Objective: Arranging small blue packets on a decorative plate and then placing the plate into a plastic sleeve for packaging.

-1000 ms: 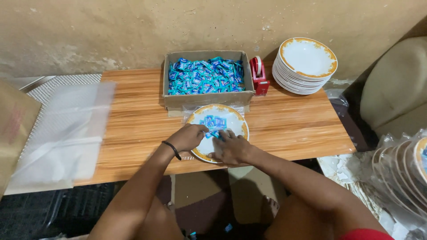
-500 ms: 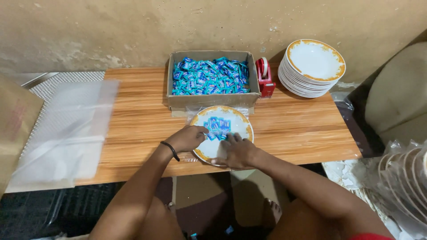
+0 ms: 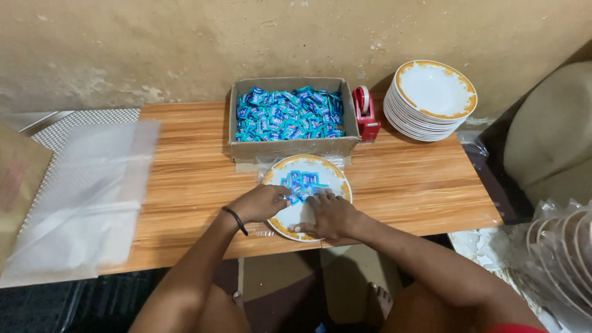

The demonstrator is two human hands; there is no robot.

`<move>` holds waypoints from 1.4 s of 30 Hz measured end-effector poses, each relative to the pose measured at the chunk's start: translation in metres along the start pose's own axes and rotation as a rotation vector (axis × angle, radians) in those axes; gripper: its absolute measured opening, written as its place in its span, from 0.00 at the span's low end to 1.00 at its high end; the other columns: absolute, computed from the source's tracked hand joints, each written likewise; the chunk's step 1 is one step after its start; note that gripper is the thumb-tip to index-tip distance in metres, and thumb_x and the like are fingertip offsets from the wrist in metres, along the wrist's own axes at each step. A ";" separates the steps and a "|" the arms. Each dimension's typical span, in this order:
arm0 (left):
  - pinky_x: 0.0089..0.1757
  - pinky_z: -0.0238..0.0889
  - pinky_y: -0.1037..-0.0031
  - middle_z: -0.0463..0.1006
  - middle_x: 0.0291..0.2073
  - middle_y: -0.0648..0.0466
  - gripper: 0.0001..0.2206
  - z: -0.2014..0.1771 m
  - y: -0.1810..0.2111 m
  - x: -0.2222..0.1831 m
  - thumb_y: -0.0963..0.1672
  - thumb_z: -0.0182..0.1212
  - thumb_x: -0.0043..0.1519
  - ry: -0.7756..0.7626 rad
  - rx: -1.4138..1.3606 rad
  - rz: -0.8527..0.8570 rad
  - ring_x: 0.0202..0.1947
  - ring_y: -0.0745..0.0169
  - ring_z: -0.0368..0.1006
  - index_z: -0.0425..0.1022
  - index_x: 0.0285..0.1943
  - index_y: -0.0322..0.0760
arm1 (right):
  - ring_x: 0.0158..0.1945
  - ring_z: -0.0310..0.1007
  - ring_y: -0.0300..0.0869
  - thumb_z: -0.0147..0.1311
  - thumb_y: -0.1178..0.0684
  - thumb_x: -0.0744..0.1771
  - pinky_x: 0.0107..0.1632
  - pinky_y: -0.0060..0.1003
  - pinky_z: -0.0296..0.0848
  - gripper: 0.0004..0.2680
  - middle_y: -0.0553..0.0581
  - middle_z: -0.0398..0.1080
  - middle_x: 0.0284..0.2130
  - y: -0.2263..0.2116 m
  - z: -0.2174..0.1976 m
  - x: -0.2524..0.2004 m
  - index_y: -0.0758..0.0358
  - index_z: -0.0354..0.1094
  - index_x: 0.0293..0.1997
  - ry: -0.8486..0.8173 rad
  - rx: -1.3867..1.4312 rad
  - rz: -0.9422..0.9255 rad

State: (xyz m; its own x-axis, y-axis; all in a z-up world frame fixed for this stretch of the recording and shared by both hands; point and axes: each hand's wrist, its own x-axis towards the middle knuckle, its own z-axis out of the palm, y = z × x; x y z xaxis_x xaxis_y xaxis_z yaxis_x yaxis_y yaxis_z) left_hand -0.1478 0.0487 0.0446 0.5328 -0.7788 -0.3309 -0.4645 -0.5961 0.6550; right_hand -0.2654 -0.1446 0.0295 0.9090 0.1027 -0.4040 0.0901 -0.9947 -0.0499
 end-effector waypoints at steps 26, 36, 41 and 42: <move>0.64 0.57 0.47 0.69 0.65 0.33 0.48 -0.087 -0.045 0.199 0.58 0.69 0.54 0.193 0.180 -0.299 0.67 0.33 0.64 0.49 0.81 0.44 | 0.69 0.61 0.64 0.62 0.27 0.60 0.68 0.58 0.63 0.39 0.75 0.61 0.65 0.141 -0.069 0.220 0.43 0.43 0.78 0.048 0.407 0.318; 0.56 0.68 0.48 0.78 0.54 0.37 0.21 -0.081 -0.051 0.199 0.46 0.58 0.64 0.419 0.088 -0.162 0.62 0.34 0.70 0.72 0.67 0.47 | 0.58 0.73 0.62 0.54 0.51 0.64 0.62 0.57 0.71 0.16 0.61 0.76 0.51 0.167 -0.039 0.279 0.43 0.73 0.59 0.376 0.525 0.120; 0.57 0.69 0.53 0.76 0.57 0.39 0.19 -0.084 -0.049 0.199 0.46 0.54 0.67 0.495 0.018 -0.192 0.62 0.41 0.71 0.69 0.68 0.48 | 0.46 0.78 0.59 0.47 0.57 0.67 0.52 0.52 0.76 0.12 0.69 0.76 0.49 0.136 -0.087 0.202 0.54 0.76 0.53 0.449 0.726 0.169; 0.57 0.70 0.55 0.76 0.56 0.40 0.18 -0.085 -0.050 0.200 0.47 0.53 0.67 0.506 0.018 -0.198 0.62 0.42 0.71 0.70 0.67 0.50 | 0.36 0.83 0.52 0.48 0.59 0.67 0.45 0.45 0.82 0.11 0.71 0.75 0.49 0.125 -0.096 0.184 0.56 0.75 0.52 0.451 0.856 0.193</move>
State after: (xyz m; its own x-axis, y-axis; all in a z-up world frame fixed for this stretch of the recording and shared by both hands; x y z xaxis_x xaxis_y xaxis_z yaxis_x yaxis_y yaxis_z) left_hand 0.0420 -0.0611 0.0031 0.8835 -0.4623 -0.0758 -0.3298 -0.7286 0.6003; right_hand -0.0479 -0.2512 0.0371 0.9630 -0.2511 -0.0973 -0.2396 -0.6336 -0.7356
